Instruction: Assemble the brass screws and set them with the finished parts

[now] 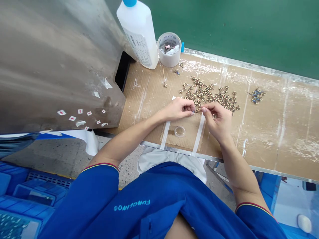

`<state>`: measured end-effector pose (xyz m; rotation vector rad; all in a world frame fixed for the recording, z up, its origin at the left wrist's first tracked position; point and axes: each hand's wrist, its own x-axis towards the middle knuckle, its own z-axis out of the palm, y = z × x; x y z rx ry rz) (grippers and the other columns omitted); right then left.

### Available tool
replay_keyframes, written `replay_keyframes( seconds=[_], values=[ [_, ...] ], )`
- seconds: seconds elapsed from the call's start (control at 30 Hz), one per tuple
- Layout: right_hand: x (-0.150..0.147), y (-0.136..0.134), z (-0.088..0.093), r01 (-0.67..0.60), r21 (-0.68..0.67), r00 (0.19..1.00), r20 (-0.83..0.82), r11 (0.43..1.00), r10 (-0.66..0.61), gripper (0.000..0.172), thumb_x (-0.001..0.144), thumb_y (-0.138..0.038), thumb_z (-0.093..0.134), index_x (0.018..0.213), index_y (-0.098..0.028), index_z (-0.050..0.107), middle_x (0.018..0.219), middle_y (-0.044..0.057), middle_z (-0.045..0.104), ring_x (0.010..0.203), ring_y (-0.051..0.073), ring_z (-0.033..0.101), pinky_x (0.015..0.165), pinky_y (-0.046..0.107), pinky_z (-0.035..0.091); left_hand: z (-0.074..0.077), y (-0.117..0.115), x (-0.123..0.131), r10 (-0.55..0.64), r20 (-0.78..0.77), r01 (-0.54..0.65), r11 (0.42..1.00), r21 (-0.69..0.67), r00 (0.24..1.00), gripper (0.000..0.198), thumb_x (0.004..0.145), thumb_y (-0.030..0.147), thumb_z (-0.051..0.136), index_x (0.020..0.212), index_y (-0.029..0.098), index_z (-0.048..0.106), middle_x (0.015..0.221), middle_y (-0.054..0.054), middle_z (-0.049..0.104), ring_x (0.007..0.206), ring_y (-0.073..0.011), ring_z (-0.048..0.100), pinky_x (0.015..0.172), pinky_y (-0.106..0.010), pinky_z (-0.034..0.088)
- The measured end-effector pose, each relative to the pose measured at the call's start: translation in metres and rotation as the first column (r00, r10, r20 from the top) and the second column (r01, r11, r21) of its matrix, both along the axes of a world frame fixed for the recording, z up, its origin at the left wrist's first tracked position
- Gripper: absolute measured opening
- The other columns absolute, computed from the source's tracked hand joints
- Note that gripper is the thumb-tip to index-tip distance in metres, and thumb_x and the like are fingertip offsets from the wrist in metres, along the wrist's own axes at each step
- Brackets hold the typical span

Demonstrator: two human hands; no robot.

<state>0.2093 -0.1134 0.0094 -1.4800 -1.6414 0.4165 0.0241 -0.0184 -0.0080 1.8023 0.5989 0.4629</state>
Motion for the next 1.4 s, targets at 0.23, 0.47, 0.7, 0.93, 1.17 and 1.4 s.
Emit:
replay_keyframes(
  seconds=[0.23, 0.47, 0.7, 0.93, 1.17, 1.4],
  values=[
    [0.0000, 0.0001, -0.0010, -0.008, 0.002, 1.000, -0.002, 1.000, 0.008, 0.024, 0.101, -0.040, 0.062, 0.087, -0.024, 0.072, 0.078, 0.002, 0.076, 0.066, 0.016, 0.068, 0.061, 0.028, 0.053, 0.0000, -0.0005, -0.0004, -0.001, 0.007, 0.001, 1.000, 0.004, 1.000, 0.008, 0.081, 0.020, 0.068, 0.082, 0.013, 0.069, 0.067, 0.002, 0.063, 0.064, -0.0090, 0.055, 0.065, -0.022, 0.042],
    [0.0001, 0.0001, -0.0021, -0.008, 0.012, 1.000, 0.001, 1.000, 0.008, 0.022, 0.100, -0.037, 0.062, 0.087, -0.023, 0.073, 0.078, 0.002, 0.076, 0.066, 0.016, 0.068, 0.060, 0.028, 0.053, 0.0010, -0.0009, -0.0003, -0.001, 0.005, 0.001, 1.000, -0.010, 1.000, 0.006, 0.081, 0.019, 0.068, 0.083, 0.013, 0.069, 0.067, 0.002, 0.063, 0.064, -0.0089, 0.055, 0.066, -0.022, 0.043],
    [0.0004, 0.0002, -0.0020, 0.000, -0.008, 1.000, 0.002, 1.000, 0.000, 0.024, 0.100, -0.040, 0.062, 0.088, -0.024, 0.073, 0.079, 0.002, 0.076, 0.067, 0.017, 0.069, 0.062, 0.029, 0.054, 0.0010, -0.0012, -0.0008, 0.002, 0.010, -0.002, 1.000, -0.011, 1.000, 0.007, 0.082, 0.019, 0.068, 0.084, 0.013, 0.069, 0.066, 0.002, 0.062, 0.064, -0.0087, 0.054, 0.067, -0.022, 0.043],
    [0.0010, 0.0011, -0.0042, 0.006, -0.025, 1.000, -0.005, 1.000, -0.006, 0.023, 0.100, -0.039, 0.062, 0.087, -0.023, 0.072, 0.080, 0.002, 0.076, 0.068, 0.017, 0.069, 0.063, 0.029, 0.055, 0.0007, -0.0007, -0.0004, 0.009, -0.001, -0.009, 1.000, 0.001, 1.000, 0.005, 0.081, 0.018, 0.068, 0.082, 0.013, 0.069, 0.066, 0.003, 0.061, 0.064, -0.0086, 0.054, 0.066, -0.021, 0.042],
    [-0.0004, 0.0006, -0.0037, 0.010, -0.029, 0.999, -0.042, 1.000, -0.011, 0.027, 0.101, -0.044, 0.061, 0.088, -0.024, 0.073, 0.080, 0.003, 0.077, 0.068, 0.017, 0.070, 0.063, 0.029, 0.056, 0.0013, 0.0002, -0.0004, 0.018, 0.006, -0.018, 0.999, -0.045, 1.000, 0.007, 0.081, 0.020, 0.070, 0.081, 0.013, 0.069, 0.067, 0.002, 0.062, 0.064, -0.0089, 0.054, 0.067, -0.022, 0.042],
    [-0.0011, 0.0001, -0.0024, 0.025, -0.040, 0.998, -0.052, 0.999, -0.028, 0.031, 0.100, -0.049, 0.060, 0.088, -0.024, 0.073, 0.080, 0.003, 0.077, 0.068, 0.018, 0.071, 0.065, 0.031, 0.058, 0.0017, 0.0000, -0.0006, 0.022, 0.029, -0.019, 0.994, -0.104, 0.999, 0.009, 0.080, 0.021, 0.072, 0.083, 0.013, 0.070, 0.071, 0.000, 0.066, 0.067, -0.0099, 0.058, 0.067, -0.022, 0.044]
  ],
)
